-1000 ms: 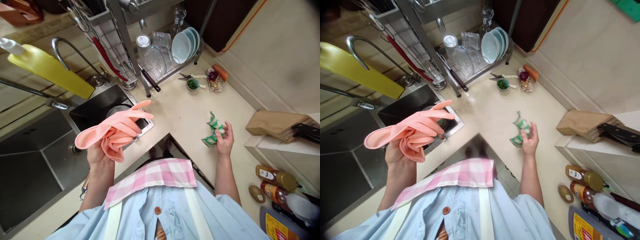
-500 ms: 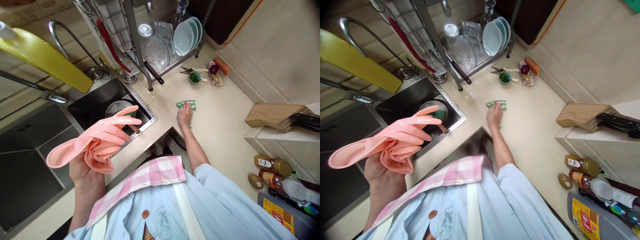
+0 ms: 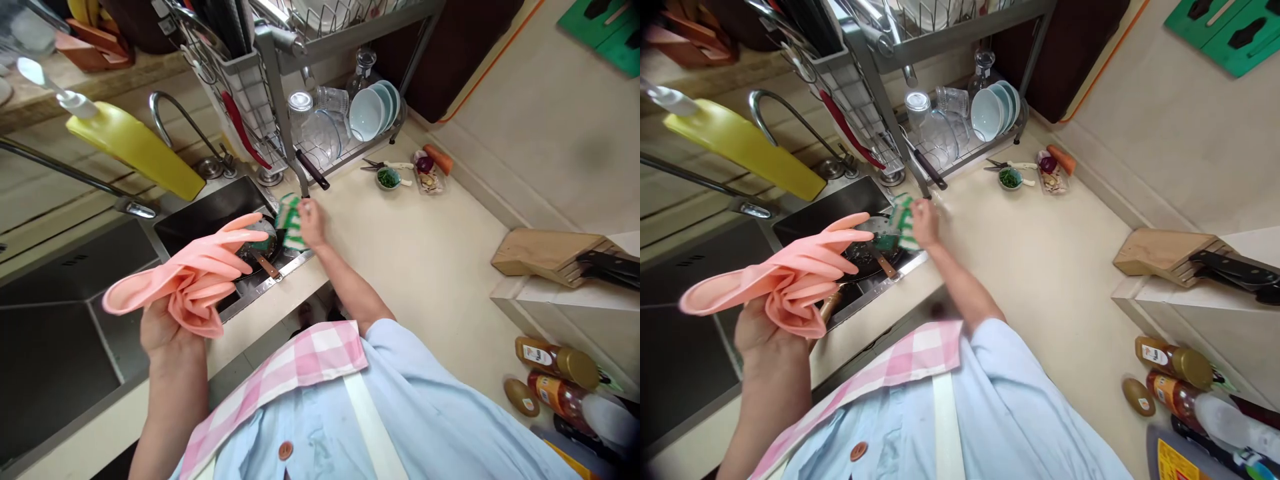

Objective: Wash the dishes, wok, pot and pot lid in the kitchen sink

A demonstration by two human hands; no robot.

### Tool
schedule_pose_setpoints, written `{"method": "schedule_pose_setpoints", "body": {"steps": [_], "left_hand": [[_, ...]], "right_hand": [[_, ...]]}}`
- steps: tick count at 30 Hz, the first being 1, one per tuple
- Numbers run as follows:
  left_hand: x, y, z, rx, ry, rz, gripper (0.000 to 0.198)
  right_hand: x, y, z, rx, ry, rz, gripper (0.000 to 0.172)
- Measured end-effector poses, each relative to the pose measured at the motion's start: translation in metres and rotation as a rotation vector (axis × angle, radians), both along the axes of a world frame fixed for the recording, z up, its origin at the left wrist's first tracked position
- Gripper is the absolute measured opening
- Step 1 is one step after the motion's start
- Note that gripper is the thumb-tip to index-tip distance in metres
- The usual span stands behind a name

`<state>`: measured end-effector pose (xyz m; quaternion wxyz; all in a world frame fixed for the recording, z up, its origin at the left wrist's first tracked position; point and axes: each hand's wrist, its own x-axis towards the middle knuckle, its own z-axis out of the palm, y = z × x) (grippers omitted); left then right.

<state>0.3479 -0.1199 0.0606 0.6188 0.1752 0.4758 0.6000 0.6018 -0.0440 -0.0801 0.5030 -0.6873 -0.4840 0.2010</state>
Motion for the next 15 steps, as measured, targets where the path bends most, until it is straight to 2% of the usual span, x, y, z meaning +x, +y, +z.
{"method": "schedule_pose_setpoints", "body": {"steps": [2, 4, 6, 8, 9, 11, 13, 15], "left_hand": [[0.01, 0.004, -0.008, -0.048, -0.027, 0.02, 0.006], [0.017, 0.006, -0.014, -0.11, -0.076, 0.045, 0.006], [0.021, 0.007, -0.018, -0.132, -0.12, 0.075, 0.007], [0.022, 0.006, -0.02, -0.132, -0.137, 0.1, 0.009], [0.022, 0.005, -0.021, -0.129, -0.136, 0.114, 0.009], [0.02, 0.003, -0.023, -0.116, -0.118, 0.152, 0.004], [0.015, 0.002, -0.025, -0.094, -0.093, 0.192, 0.005], [0.009, 0.0, -0.027, -0.077, -0.084, 0.197, 0.009]], "right_hand": [[0.052, -0.027, -0.001, 0.102, -0.022, -0.15, 0.034], [0.107, -0.048, -0.011, 0.148, -0.068, -0.301, 0.033], [0.149, -0.054, -0.027, 0.066, -0.118, -0.325, 0.027], [0.168, -0.045, -0.044, -0.037, -0.146, -0.286, 0.022], [0.168, -0.037, -0.051, -0.074, -0.153, -0.262, 0.022], [0.148, -0.019, -0.059, -0.114, -0.183, -0.202, 0.026], [0.111, -0.006, -0.058, -0.166, -0.256, -0.099, 0.032], [0.064, -0.001, -0.051, -0.205, -0.342, 0.068, 0.036]]}}
